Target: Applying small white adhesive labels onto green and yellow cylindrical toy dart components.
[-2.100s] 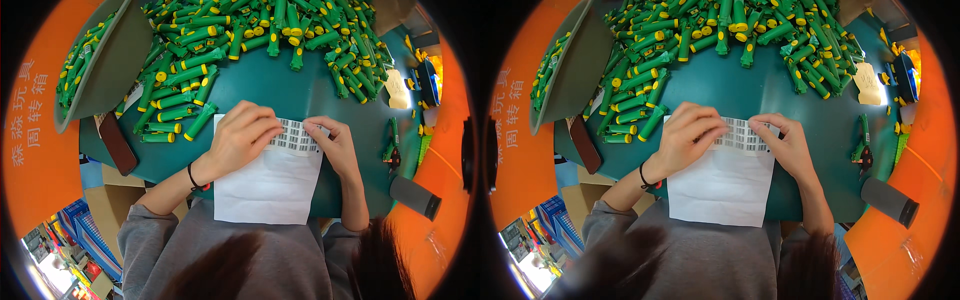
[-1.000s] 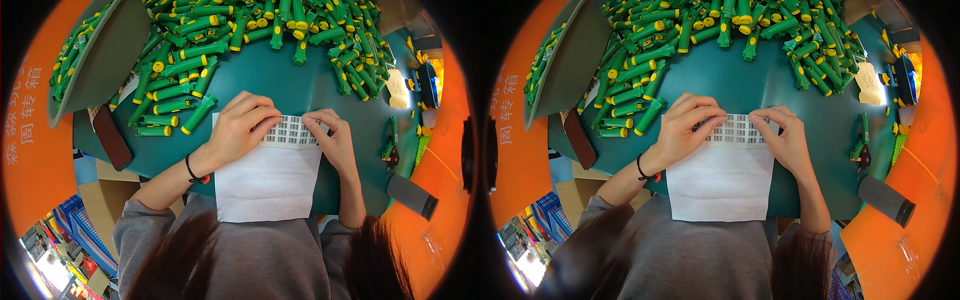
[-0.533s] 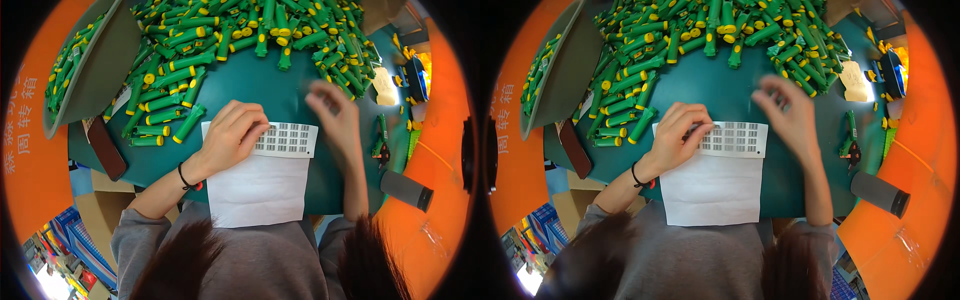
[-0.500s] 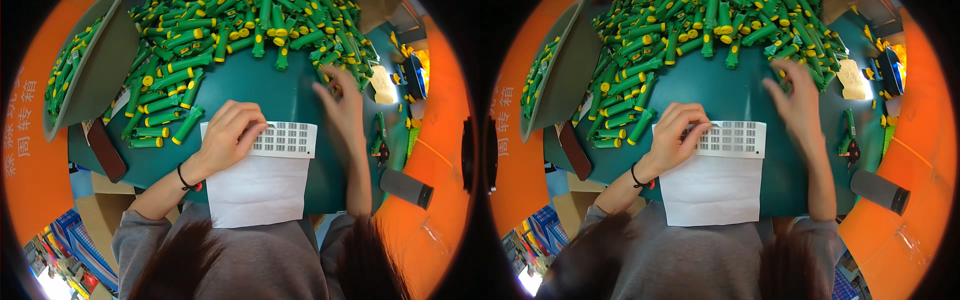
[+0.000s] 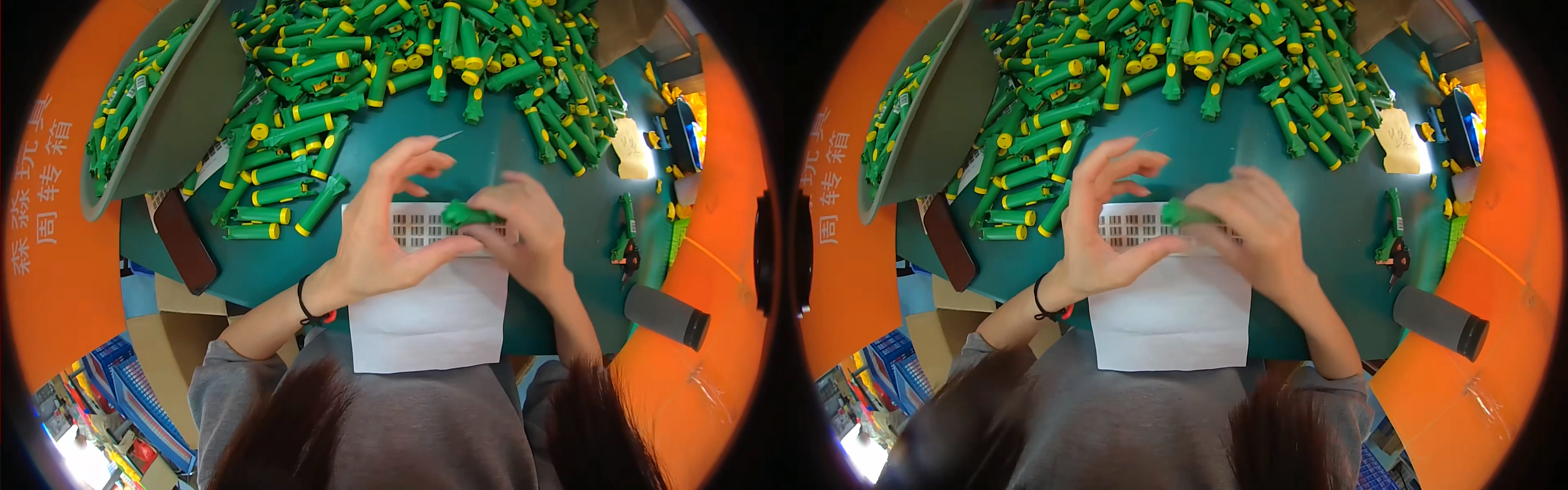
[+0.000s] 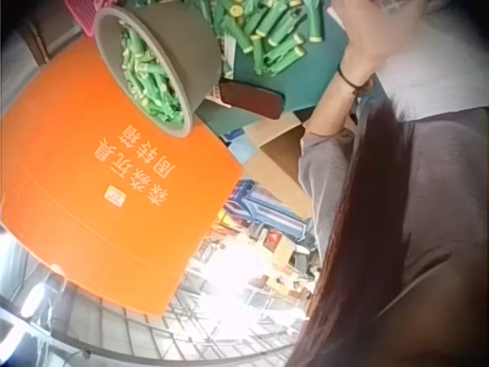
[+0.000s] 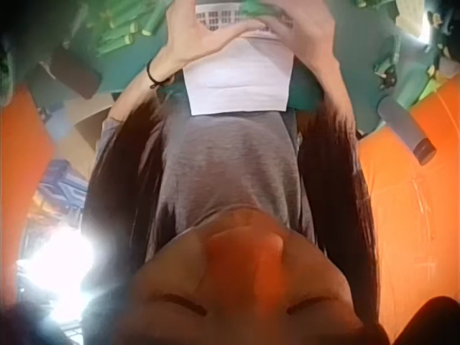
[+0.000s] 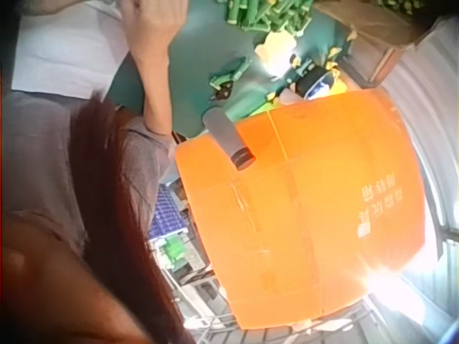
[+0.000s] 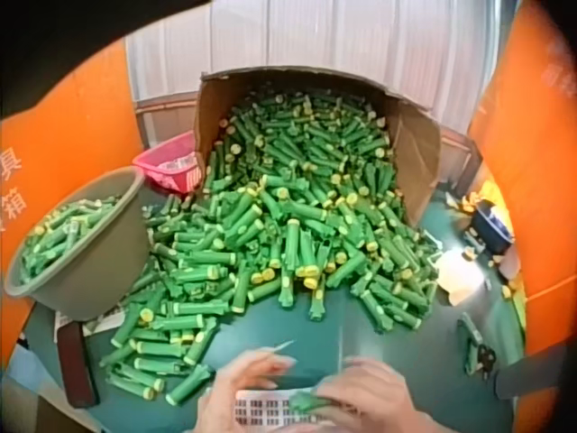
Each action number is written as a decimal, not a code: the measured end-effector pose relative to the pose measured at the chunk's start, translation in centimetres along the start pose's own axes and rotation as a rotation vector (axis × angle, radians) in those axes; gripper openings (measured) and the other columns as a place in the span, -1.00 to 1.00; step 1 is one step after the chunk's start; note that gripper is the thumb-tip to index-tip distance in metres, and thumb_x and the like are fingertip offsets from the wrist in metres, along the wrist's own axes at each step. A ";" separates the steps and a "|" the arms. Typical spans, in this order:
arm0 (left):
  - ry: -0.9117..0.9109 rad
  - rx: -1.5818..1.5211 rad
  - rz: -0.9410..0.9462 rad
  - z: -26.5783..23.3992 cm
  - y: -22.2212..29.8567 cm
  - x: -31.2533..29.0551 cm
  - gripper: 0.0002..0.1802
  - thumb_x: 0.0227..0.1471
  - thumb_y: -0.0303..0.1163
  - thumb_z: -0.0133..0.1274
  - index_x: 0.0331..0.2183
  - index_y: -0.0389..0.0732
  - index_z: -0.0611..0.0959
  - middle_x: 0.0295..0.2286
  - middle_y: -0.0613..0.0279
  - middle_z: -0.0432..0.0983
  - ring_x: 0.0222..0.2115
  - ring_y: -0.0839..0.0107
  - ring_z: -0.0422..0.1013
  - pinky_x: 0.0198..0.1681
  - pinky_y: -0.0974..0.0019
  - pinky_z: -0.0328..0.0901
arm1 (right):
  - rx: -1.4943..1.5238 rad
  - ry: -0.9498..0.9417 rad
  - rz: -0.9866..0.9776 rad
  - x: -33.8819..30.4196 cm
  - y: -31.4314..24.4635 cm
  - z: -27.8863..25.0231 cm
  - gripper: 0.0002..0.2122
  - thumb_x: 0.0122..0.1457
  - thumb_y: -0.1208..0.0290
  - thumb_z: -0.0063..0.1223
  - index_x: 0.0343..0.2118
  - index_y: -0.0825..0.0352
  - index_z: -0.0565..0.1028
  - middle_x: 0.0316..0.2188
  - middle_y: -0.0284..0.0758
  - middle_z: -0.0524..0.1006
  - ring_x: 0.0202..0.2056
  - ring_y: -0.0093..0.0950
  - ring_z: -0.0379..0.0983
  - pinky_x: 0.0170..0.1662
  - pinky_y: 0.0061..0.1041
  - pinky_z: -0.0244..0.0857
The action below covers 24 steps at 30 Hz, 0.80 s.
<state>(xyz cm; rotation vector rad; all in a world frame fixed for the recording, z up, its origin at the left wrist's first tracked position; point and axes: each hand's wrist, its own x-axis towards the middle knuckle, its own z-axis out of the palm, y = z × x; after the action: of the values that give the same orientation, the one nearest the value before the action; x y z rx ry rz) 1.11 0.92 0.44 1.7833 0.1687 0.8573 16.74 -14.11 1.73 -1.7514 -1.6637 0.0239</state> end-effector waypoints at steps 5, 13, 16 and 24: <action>-0.118 -0.151 -0.245 0.6 0.9 -0.7 -0.10 -0.12 -0.64 0.35 0.18 -0.24 0.22 -0.24 0.12 0.59 -0.17 0.40 0.53 -0.02 0.31 0.41 | 0.503 0.091 0.309 -1.5 -2.4 0.9 -0.63 -0.07 0.67 0.33 -0.14 0.40 0.52 -0.16 -0.24 0.56 -0.10 -0.40 0.51 0.07 -0.41 0.36; -0.052 0.072 -0.104 -0.5 2.6 0.6 -0.83 -0.04 -0.56 0.28 -0.33 -0.25 0.65 -0.19 0.13 0.56 -0.10 0.39 0.45 0.00 0.30 0.33 | 1.046 0.228 0.551 -3.5 -1.3 1.2 -0.61 -0.01 0.82 0.22 -0.07 0.50 0.48 -0.04 -0.14 0.50 0.01 -0.39 0.45 0.10 -0.42 0.36; -0.265 0.044 -0.192 -0.9 3.9 1.6 -0.88 -0.02 -0.55 0.25 -0.36 -0.24 0.65 -0.20 0.14 0.57 -0.14 0.35 0.47 -0.01 0.30 0.31 | 1.018 0.216 0.529 -3.8 -1.7 0.9 -0.63 0.01 0.83 0.19 -0.07 0.53 0.48 -0.02 -0.12 0.49 0.02 -0.36 0.45 0.09 -0.40 0.39; -0.394 0.071 -0.340 -0.5 4.7 2.6 -0.92 0.03 -0.56 0.21 -0.36 -0.30 0.64 -0.29 0.16 0.60 -0.26 0.41 0.51 -0.14 0.36 0.37 | 0.932 0.191 0.468 -3.6 -1.9 0.3 -0.59 0.02 0.82 0.17 0.00 0.55 0.48 0.01 -0.09 0.47 0.04 -0.32 0.46 0.12 -0.37 0.41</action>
<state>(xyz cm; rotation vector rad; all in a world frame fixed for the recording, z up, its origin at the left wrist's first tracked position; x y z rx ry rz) 1.30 0.73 5.86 1.8827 0.2374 0.2538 14.33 -17.26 0.84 -1.2904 -0.8310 0.7040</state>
